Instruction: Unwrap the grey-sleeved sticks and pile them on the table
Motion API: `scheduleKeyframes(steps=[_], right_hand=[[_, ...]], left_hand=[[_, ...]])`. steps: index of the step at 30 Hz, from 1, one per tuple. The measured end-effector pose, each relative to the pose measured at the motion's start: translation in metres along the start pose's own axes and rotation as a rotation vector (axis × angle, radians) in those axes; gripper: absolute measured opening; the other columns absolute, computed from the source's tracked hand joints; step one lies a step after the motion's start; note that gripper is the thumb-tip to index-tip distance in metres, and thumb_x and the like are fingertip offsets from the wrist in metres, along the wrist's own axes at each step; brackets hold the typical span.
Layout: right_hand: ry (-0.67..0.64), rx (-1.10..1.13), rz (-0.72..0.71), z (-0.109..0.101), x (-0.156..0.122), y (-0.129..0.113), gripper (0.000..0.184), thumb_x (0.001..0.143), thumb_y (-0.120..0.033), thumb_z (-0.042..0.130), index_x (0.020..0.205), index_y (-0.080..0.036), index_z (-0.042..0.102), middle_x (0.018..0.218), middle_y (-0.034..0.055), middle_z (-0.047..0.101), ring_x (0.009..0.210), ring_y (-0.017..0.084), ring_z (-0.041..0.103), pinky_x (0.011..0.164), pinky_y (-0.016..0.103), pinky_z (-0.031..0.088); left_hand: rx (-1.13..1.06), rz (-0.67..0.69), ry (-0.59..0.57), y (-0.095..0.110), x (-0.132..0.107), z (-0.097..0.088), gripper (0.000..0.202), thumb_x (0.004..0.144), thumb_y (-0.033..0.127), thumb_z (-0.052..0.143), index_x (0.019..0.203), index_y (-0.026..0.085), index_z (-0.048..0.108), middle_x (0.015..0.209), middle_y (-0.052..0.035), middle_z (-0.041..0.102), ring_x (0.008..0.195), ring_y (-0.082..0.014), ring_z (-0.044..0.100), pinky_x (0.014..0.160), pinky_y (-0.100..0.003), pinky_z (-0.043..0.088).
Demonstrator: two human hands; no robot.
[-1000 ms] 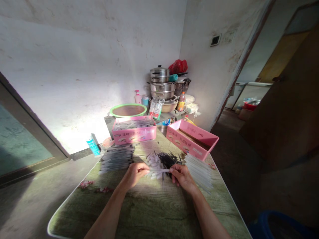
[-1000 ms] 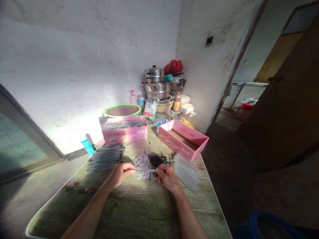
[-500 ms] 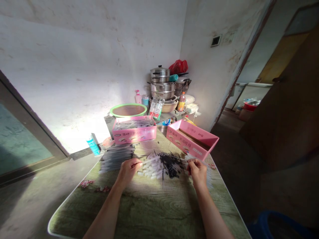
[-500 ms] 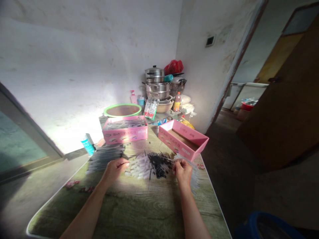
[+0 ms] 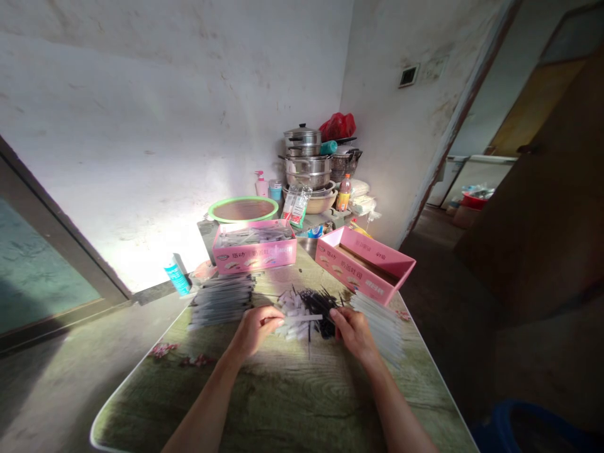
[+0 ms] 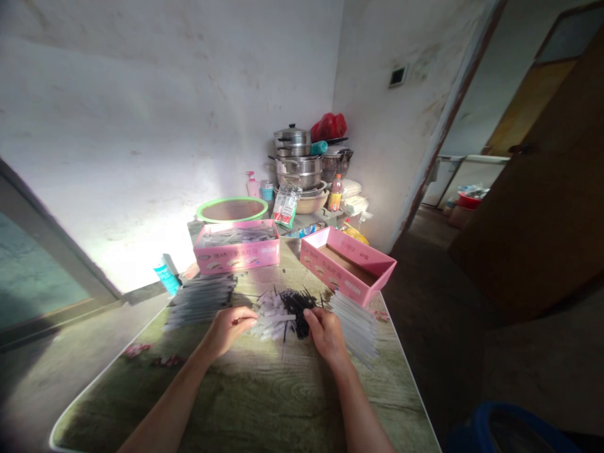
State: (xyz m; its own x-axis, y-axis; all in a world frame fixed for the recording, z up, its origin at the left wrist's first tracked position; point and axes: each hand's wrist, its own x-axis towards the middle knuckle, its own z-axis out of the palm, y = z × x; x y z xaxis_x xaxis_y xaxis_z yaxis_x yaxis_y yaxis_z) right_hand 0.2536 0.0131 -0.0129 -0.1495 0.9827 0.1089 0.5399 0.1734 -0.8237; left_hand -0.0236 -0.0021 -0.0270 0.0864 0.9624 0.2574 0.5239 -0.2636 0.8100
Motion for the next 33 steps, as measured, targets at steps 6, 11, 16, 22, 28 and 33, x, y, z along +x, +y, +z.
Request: scheduleKeyframes(steps=[6, 11, 16, 22, 28, 33], right_hand=[[-0.268, 0.402, 0.104, 0.023, -0.004, -0.001, 0.054, 0.083, -0.070, 0.049, 0.071, -0.018, 0.059, 0.043, -0.0052, 0.054, 0.031, 0.007, 0.039, 0.035, 0.020, 0.028], [-0.222, 0.497, 0.183, 0.025, -0.002, 0.006, 0.052, 0.079, -0.069, 0.055, 0.069, -0.018, 0.056, 0.040, -0.0066, 0.051, 0.028, 0.006, 0.036, 0.032, 0.019, 0.025], [-0.206, 0.546, 0.202, 0.025, -0.003, 0.004, 0.050, 0.077, -0.067, 0.059, 0.068, -0.017, 0.056, 0.039, -0.0073, 0.050, 0.028, 0.005, 0.034, 0.031, 0.019, 0.024], [-0.145, 0.565, 0.193, 0.015, 0.000, 0.002, 0.050, 0.076, -0.067, 0.059, 0.069, -0.018, 0.056, 0.039, -0.0063, 0.051, 0.028, 0.006, 0.034, 0.032, 0.019, 0.021], [0.232, 0.358, 0.037, -0.015, 0.005, 0.004, 0.041, 0.078, -0.055, 0.062, 0.061, -0.019, 0.055, 0.044, -0.0023, 0.053, 0.037, 0.010, 0.042, 0.040, 0.023, 0.032], [0.479, 0.084, 0.117, -0.074, 0.000, 0.019, 0.038, 0.075, -0.052, 0.061, 0.074, -0.015, 0.069, 0.045, 0.0009, 0.056, 0.041, 0.015, 0.050, 0.045, 0.026, 0.036]], left_hand=[[-0.052, 0.002, -0.093, 0.005, -0.001, 0.007, 0.020, 0.080, 0.029, 0.067, 0.088, 0.016, 0.080, 0.076, -0.0048, 0.073, 0.065, -0.0152, 0.060, 0.060, -0.024, 0.045], [-0.271, -0.090, -0.172, -0.004, 0.000, 0.008, 0.031, 0.076, 0.025, 0.066, 0.102, 0.011, 0.074, 0.088, -0.0095, 0.076, 0.063, -0.0158, 0.064, 0.058, -0.026, 0.050], [-0.352, -0.102, -0.148, 0.002, 0.000, 0.007, 0.025, 0.077, 0.028, 0.064, 0.093, 0.011, 0.072, 0.064, -0.0043, 0.070, 0.056, -0.0147, 0.063, 0.056, -0.025, 0.050], [-0.314, -0.079, -0.012, -0.002, 0.004, 0.002, 0.019, 0.077, 0.028, 0.062, 0.090, 0.016, 0.070, 0.061, 0.0001, 0.068, 0.052, -0.0141, 0.062, 0.053, -0.024, 0.051], [-0.016, 0.027, 0.078, -0.006, 0.005, 0.002, 0.013, 0.081, 0.024, 0.060, 0.085, 0.019, 0.071, 0.078, -0.0015, 0.074, 0.070, -0.0161, 0.066, 0.066, -0.026, 0.052], [0.103, 0.146, 0.079, 0.000, 0.008, 0.007, 0.013, 0.082, 0.018, 0.059, 0.083, 0.020, 0.072, 0.085, -0.0026, 0.073, 0.081, -0.0174, 0.066, 0.074, -0.026, 0.050]])
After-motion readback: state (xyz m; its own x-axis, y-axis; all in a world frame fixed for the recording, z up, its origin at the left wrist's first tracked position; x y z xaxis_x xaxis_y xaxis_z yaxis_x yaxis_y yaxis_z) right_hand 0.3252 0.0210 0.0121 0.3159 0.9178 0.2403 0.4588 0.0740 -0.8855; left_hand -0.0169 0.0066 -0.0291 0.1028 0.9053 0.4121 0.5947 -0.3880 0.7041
